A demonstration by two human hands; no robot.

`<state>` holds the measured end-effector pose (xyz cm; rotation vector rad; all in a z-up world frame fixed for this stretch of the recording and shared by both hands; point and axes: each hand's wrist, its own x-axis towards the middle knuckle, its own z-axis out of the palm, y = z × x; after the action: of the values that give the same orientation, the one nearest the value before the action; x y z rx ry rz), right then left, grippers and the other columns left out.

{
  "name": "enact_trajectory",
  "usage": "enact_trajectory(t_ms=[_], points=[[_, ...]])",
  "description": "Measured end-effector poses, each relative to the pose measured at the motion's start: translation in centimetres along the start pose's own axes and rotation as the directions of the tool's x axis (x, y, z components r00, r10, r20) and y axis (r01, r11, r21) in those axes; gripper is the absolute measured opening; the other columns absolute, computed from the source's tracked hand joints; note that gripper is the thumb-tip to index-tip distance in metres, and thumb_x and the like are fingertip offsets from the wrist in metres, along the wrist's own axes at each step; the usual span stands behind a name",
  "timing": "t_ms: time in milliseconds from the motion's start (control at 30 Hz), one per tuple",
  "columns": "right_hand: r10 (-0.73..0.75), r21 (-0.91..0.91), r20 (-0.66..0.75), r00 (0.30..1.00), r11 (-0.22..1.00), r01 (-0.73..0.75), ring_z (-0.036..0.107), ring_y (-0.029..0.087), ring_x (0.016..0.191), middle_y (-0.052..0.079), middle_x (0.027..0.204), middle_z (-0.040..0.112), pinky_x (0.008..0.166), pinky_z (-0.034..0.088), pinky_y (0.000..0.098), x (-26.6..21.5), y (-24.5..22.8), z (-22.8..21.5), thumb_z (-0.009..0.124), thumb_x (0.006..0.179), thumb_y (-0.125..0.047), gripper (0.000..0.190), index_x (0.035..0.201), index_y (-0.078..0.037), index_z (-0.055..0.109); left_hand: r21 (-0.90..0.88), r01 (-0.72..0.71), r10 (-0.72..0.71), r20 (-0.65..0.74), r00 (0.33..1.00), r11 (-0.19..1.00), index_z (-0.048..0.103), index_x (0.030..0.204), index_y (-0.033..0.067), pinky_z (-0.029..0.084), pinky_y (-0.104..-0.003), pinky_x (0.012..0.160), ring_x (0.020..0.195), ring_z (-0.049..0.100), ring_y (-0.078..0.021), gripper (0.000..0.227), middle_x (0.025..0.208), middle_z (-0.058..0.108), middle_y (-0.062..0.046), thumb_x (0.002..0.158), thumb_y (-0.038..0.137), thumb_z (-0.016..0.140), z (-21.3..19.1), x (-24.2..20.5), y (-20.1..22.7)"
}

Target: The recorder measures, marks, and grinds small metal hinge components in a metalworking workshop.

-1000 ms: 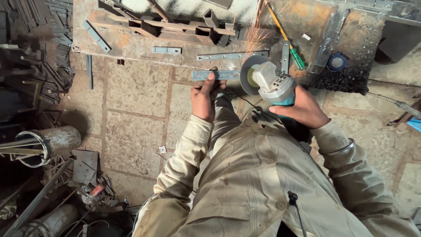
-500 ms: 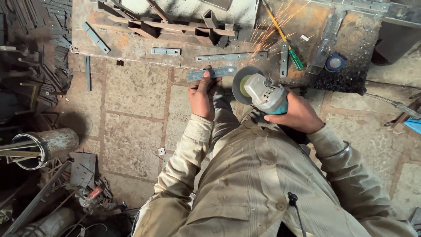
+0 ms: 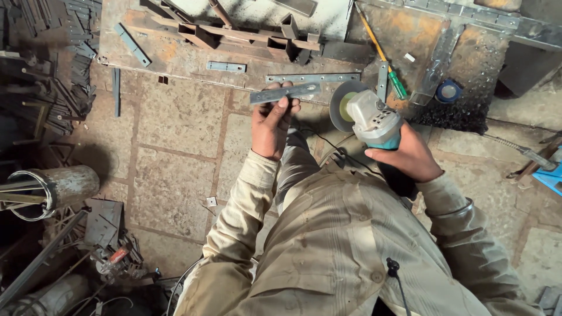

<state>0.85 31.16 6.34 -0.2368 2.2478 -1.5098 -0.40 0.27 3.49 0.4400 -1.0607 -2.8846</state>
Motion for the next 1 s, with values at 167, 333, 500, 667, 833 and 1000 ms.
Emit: enact_trajectory(t_ms=[167,333,500,667,833,1000], points=[[-0.031,0.087,-0.004,1.000,0.996,0.031,0.057,0.016,0.123,0.010,0.133,0.064,0.106,0.044,0.0345,0.0,-0.4,-0.1,0.084,0.078,-0.023,0.072,0.138,0.003,0.053,0.085,-0.047,0.051,-0.047,0.998,0.995,0.065,0.111,-0.0008,0.060,-0.034,0.075,0.085,0.071,-0.0206,0.015,0.099,0.071,-0.011,0.103,0.009,0.072,-3.2,0.9,-2.1],[-0.067,0.100,0.001,0.998,0.993,0.066,0.057,0.016,0.123,0.011,0.133,0.064,0.107,0.044,0.0344,0.2,-1.0,0.3,0.084,0.079,-0.023,0.072,0.139,0.003,0.053,0.155,-0.034,0.048,-0.089,0.995,0.987,0.067,0.106,0.0010,0.060,-0.033,0.071,0.080,0.071,-0.0196,0.014,0.094,0.071,-0.010,0.100,0.011,0.073,-2.4,0.3,-2.2],[-0.020,-0.036,-0.006,1.000,0.999,0.020,0.065,0.020,0.118,0.013,0.127,0.069,0.101,0.048,0.0359,0.4,-1.1,1.0,0.086,0.075,-0.032,0.075,0.135,0.002,0.057,0.150,-0.058,0.077,-0.119,0.990,0.987,0.064,0.103,0.0034,0.061,-0.035,0.072,0.084,0.073,-0.0216,0.015,0.096,0.072,-0.010,0.096,0.011,0.075,-2.4,0.1,-3.0],[0.001,-0.153,0.020,1.000,0.988,0.002,0.068,0.029,0.118,0.017,0.126,0.070,0.099,0.049,0.0398,0.5,-2.2,1.6,0.086,0.071,-0.038,0.082,0.138,-0.001,0.056,0.158,-0.046,0.070,-0.151,0.986,0.986,0.065,0.104,0.0017,0.062,-0.035,0.074,0.085,0.073,-0.0214,0.017,0.098,0.073,-0.010,0.095,0.012,0.076,-2.3,-0.1,-3.2],[0.082,-0.248,0.048,0.996,0.967,-0.067,0.068,0.032,0.117,0.018,0.124,0.070,0.097,0.051,0.0413,0.6,-1.2,2.1,0.087,0.067,-0.040,0.087,0.138,-0.003,0.055,0.161,-0.049,0.076,-0.169,0.983,0.986,0.067,0.104,0.0001,0.062,-0.034,0.074,0.084,0.074,-0.0220,0.017,0.097,0.073,-0.011,0.096,0.013,0.076,-2.7,0.3,-2.5],[0.110,-0.267,0.043,0.993,0.959,-0.094,0.068,0.032,0.116,0.019,0.124,0.070,0.096,0.051,0.0412,0.3,-0.7,2.0,0.088,0.066,-0.040,0.088,0.138,-0.002,0.055,0.074,-0.020,0.033,-0.179,0.983,0.997,0.068,0.105,0.0018,0.062,-0.032,0.074,0.085,0.074,-0.0207,0.018,0.097,0.073,-0.010,0.096,0.016,0.075,-3.2,0.7,-1.0]])
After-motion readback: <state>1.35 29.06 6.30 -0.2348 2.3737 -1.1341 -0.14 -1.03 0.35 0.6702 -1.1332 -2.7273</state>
